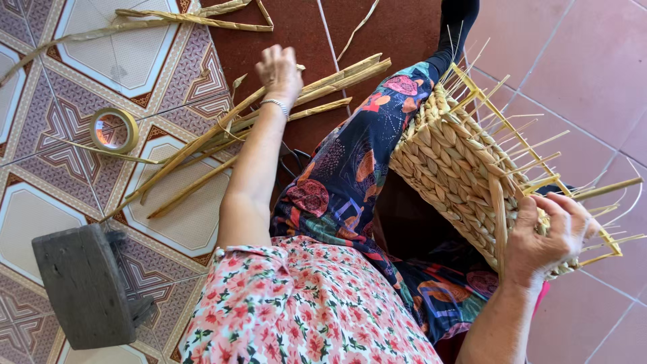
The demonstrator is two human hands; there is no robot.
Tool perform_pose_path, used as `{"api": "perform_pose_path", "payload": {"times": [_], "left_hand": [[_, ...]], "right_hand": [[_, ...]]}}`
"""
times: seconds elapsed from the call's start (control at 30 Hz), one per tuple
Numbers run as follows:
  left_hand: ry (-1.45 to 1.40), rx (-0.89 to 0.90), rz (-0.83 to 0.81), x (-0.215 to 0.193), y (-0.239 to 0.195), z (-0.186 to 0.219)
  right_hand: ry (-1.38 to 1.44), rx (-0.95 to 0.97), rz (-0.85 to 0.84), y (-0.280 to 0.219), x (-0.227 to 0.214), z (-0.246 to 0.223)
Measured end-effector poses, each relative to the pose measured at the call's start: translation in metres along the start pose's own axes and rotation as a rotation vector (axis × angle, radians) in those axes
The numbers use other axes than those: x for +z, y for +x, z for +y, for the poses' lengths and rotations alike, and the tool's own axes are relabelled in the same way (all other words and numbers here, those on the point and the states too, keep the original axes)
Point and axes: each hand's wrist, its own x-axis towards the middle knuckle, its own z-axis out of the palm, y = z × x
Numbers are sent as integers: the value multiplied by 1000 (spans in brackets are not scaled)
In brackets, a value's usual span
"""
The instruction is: The person weaves a rectangular basket using dried plant strips, interlacing them through a pre-formed frame. They periodically trim excess material with scissors and continue weaving until the basket sides are complete.
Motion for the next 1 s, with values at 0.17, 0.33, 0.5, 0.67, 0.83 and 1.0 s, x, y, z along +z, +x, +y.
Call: {"api": "perform_pose_path", "payload": {"times": [0.17,0.33,0.5,0.67,0.83,1.0], "left_hand": [[-27,-11,-173,-20,-20,-18],[-877,289,-314,-113,-48,58],[-1046,591,-253,-204,-88,130],[-1200,621,-423,-236,-102,169],[-1103,830,-458,-220,-107,222],[-1231,796,-825,-209,-102,299]], "right_hand": [[104,-58,9,17,2,-54],[739,220,-277,32,44,-117],[1250,449,-450,42,96,-168],[1591,567,-214,38,95,-170],[1665,539,8,42,76,-127],[1630,591,225,56,42,-85]]}}
